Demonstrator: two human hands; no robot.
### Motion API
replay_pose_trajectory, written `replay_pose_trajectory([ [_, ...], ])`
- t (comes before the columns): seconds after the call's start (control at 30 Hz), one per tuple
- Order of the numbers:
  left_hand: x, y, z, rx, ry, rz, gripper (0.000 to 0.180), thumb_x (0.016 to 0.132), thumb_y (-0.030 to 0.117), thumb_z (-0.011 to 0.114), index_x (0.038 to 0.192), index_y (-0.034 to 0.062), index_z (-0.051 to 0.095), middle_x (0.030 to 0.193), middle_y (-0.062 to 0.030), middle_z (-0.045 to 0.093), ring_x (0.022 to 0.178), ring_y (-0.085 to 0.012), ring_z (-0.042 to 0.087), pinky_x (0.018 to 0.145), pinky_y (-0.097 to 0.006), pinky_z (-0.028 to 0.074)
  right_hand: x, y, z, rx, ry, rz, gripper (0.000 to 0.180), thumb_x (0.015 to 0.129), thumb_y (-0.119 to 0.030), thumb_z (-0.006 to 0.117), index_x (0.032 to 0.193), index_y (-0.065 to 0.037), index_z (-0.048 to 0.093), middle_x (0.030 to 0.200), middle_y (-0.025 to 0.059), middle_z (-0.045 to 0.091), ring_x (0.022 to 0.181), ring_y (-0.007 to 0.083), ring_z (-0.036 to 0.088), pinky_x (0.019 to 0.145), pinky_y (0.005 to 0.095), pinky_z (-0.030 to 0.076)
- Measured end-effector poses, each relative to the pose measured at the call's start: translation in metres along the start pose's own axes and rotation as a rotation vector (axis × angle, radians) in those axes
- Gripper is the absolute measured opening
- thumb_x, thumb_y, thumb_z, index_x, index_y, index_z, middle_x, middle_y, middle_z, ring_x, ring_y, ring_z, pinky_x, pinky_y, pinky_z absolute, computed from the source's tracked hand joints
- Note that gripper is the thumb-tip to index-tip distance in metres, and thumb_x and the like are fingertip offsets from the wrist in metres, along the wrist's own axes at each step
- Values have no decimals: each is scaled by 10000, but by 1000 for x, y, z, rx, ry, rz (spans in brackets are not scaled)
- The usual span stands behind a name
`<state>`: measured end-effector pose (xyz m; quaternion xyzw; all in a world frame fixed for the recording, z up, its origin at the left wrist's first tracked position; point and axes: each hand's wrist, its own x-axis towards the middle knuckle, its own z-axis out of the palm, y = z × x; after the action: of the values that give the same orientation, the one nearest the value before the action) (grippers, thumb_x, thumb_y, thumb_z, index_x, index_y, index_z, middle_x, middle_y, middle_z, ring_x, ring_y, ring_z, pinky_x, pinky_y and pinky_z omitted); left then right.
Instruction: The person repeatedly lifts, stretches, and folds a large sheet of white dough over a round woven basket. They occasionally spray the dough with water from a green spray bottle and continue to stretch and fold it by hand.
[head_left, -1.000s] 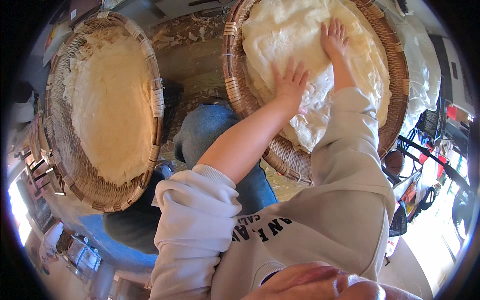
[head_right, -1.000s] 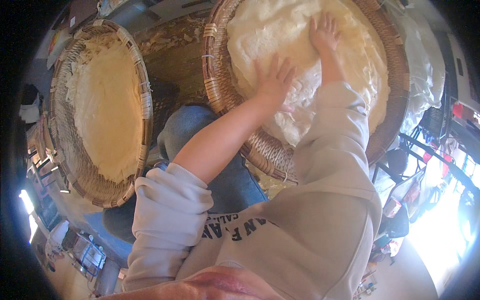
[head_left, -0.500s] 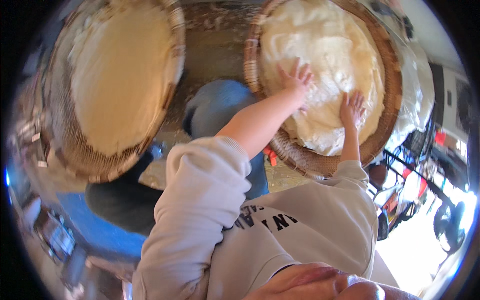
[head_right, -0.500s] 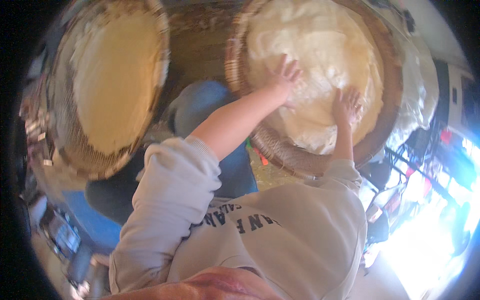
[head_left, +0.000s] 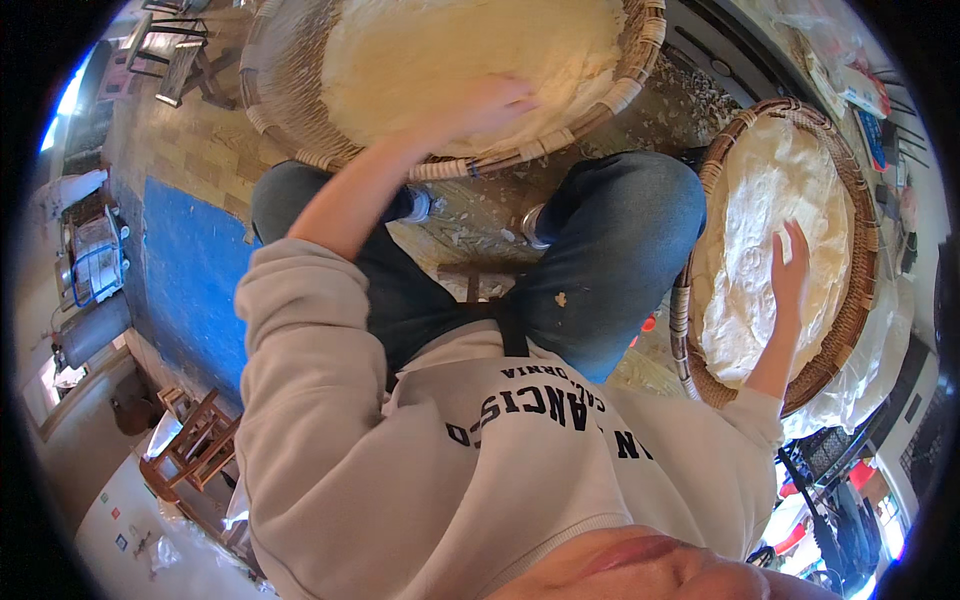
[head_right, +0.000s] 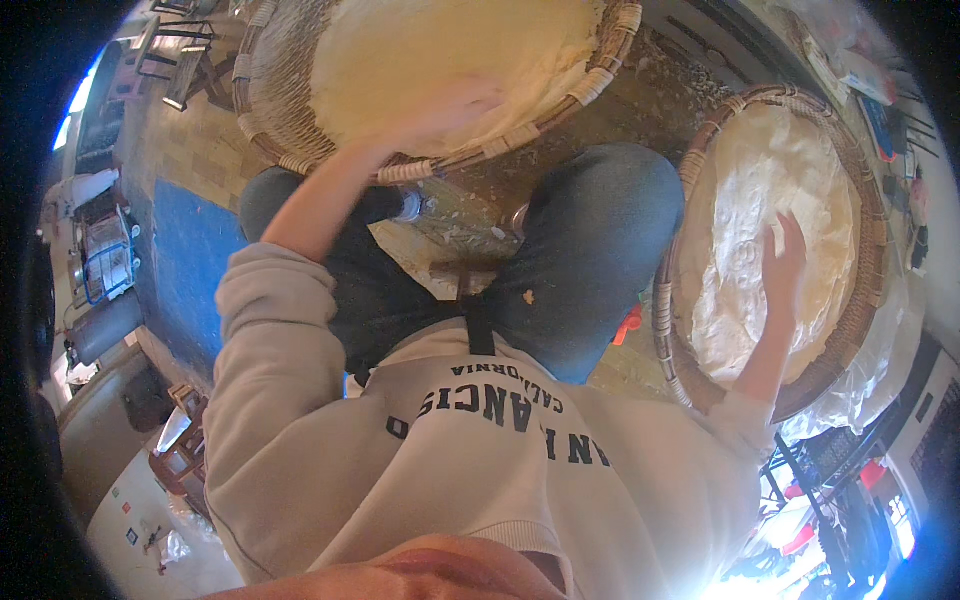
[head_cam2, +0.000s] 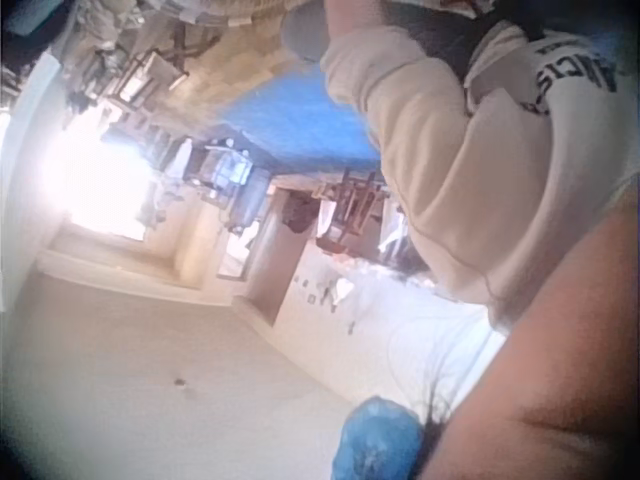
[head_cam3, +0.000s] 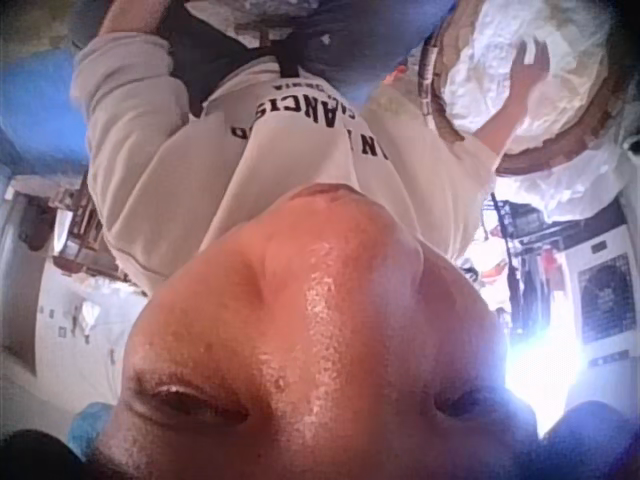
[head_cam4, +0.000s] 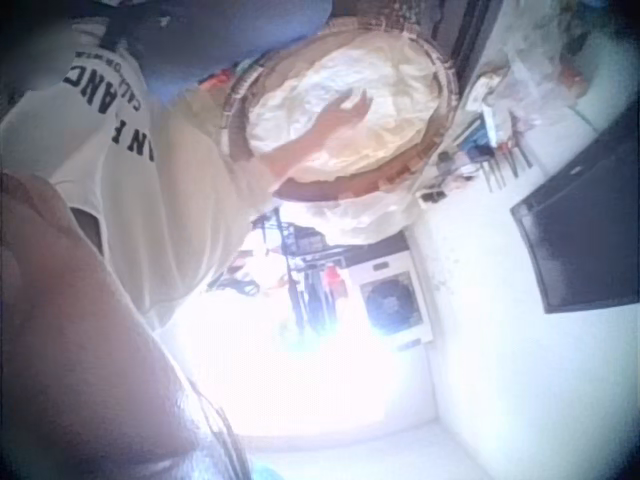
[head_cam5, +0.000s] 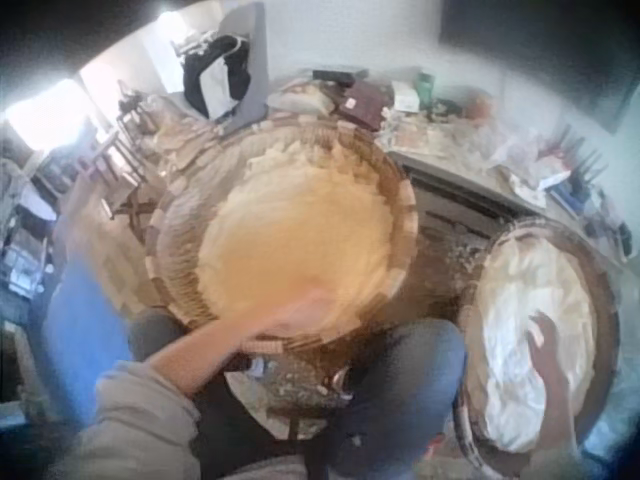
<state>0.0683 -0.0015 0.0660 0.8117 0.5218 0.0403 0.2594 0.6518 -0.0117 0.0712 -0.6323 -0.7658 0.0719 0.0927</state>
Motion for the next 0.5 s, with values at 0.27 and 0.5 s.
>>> replay_pose_trajectory([
  [0.27,-63,-106,3,207,-236,36,354,928,247,591,1239,78,580,1086,-171,651,1015,-364,612,867,-443,490,105,-276,-1,331,-145,-367,302,945,-243,602,1199,-83,641,1267,103,620,1188,274,573,991,355,446],
  [0.5,-58,-119,-16,-54,73,-244,251,975,258,478,1087,53,568,1080,-201,640,973,-391,624,843,-470,485,138,-406,91,42,-382,-686,501,862,-469,641,1225,-124,625,1242,110,624,1138,308,588,944,412,472],
])
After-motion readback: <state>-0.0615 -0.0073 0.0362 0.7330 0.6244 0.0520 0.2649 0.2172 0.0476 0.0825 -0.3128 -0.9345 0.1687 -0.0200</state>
